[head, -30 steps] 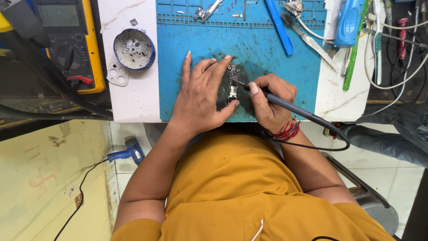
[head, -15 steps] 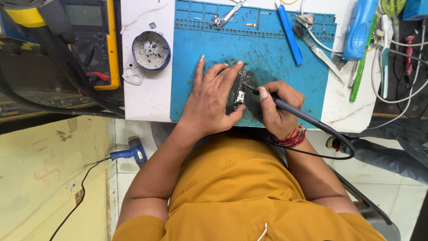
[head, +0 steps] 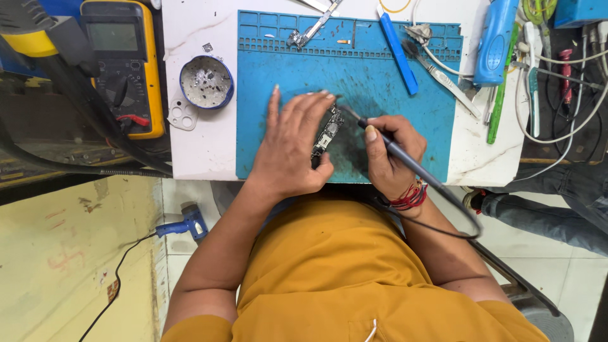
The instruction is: The person solders components on a phone motherboard placed on a blue work mat, holding the board steady with one hand while applying a soldering iron with the other. They use tweezers to reposition the board and small parts, and dip the iron in flux between soldering passes.
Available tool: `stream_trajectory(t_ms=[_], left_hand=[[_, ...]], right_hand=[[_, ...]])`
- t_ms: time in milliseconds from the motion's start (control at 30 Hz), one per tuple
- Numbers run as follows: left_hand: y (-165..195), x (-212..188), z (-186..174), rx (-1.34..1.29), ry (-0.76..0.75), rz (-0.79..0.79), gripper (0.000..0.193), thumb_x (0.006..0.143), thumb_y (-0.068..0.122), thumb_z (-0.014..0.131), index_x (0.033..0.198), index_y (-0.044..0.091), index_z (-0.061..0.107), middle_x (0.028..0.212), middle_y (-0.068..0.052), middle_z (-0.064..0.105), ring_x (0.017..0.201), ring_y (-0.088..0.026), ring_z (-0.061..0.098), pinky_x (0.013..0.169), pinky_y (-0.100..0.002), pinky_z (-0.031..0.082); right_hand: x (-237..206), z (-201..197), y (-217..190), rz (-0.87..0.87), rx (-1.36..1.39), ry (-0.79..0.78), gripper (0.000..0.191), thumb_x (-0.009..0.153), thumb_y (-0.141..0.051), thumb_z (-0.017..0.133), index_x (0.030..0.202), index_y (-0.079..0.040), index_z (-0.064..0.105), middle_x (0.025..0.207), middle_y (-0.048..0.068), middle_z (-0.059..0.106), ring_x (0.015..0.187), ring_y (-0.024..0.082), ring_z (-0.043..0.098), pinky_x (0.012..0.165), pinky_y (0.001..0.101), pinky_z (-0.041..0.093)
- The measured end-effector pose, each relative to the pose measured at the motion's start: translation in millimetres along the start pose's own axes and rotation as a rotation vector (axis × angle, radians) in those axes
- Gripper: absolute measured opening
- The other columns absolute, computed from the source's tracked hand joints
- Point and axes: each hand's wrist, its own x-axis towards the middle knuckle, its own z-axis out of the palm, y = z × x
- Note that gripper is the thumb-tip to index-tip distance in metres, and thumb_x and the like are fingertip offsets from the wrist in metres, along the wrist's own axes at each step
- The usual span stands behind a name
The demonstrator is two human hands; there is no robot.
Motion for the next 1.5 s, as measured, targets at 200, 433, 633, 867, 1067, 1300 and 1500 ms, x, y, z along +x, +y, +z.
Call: stream_trajectory(t_ms=[200, 433, 633, 867, 1067, 1300, 1500], left_hand=[[-4, -1, 6, 0.024, 0.027, -0.046, 0.065, 0.081, 0.021, 0.076, 0.138, 0.007, 0.049, 0.112, -0.008, 0.064, 0.115, -0.027, 0.059, 0.124, -0.058, 0.022], [-10, -1, 9, -0.009, 0.074, 0.003, 0.058, 0.085, 0.007, 0.072, 0.138, 0.009, 0.05, 0.106, -0.001, 0.068, 0.11, -0.025, 0.063, 0.125, -0.06, 0.022], [-11, 2, 7, -0.027, 0.084, 0.001, 0.06, 0.086, 0.007, 0.073, 0.14, 0.009, 0.048, 0.108, -0.001, 0.069, 0.111, -0.025, 0.063, 0.125, -0.06, 0.023], [-12, 4, 9, -0.04, 0.079, -0.015, 0.061, 0.086, 0.007, 0.073, 0.142, 0.009, 0.048, 0.108, -0.001, 0.069, 0.11, -0.024, 0.063, 0.125, -0.06, 0.024], [-12, 5, 9, -0.042, 0.078, -0.02, 0.062, 0.086, 0.007, 0.073, 0.142, 0.009, 0.047, 0.107, 0.0, 0.07, 0.111, -0.024, 0.063, 0.125, -0.06, 0.024], [-12, 4, 10, -0.044, 0.072, -0.022, 0.063, 0.086, 0.007, 0.073, 0.143, 0.009, 0.047, 0.107, 0.0, 0.07, 0.111, -0.023, 0.063, 0.125, -0.06, 0.023], [-11, 5, 9, -0.041, 0.073, -0.024, 0.063, 0.086, 0.007, 0.073, 0.143, 0.01, 0.047, 0.107, 0.0, 0.07, 0.111, -0.023, 0.064, 0.126, -0.06, 0.023]], right_hand=[[1, -2, 2, -0.051, -0.014, -0.029, 0.011, 0.101, -0.008, 0.065, 0.097, 0.002, 0.065, 0.082, 0.01, 0.064, 0.065, 0.017, 0.057, 0.062, 0.0304, 0.043], [9, -3, -3, -0.133, -0.079, -0.131, 0.01, 0.098, -0.008, 0.066, 0.091, -0.001, 0.065, 0.08, 0.011, 0.065, 0.064, 0.023, 0.06, 0.061, 0.0328, 0.044], [15, 0, -8, -0.139, -0.133, -0.176, 0.008, 0.095, -0.008, 0.069, 0.092, -0.001, 0.068, 0.077, 0.011, 0.064, 0.064, 0.024, 0.061, 0.06, 0.0341, 0.045], [18, 0, -7, -0.164, -0.12, -0.181, 0.007, 0.096, -0.006, 0.069, 0.091, -0.001, 0.068, 0.076, 0.011, 0.064, 0.063, 0.025, 0.061, 0.06, 0.0345, 0.045], [20, -1, -6, -0.163, -0.121, -0.188, 0.007, 0.095, -0.006, 0.069, 0.09, -0.001, 0.067, 0.074, 0.011, 0.063, 0.062, 0.025, 0.06, 0.059, 0.0348, 0.044], [19, -1, -7, -0.161, -0.123, -0.189, 0.006, 0.094, -0.005, 0.069, 0.09, -0.001, 0.068, 0.074, 0.011, 0.063, 0.061, 0.025, 0.06, 0.058, 0.035, 0.044], [19, -1, -8, -0.172, -0.112, -0.185, 0.006, 0.095, -0.006, 0.07, 0.091, -0.001, 0.067, 0.076, 0.011, 0.064, 0.063, 0.025, 0.061, 0.059, 0.0348, 0.045]])
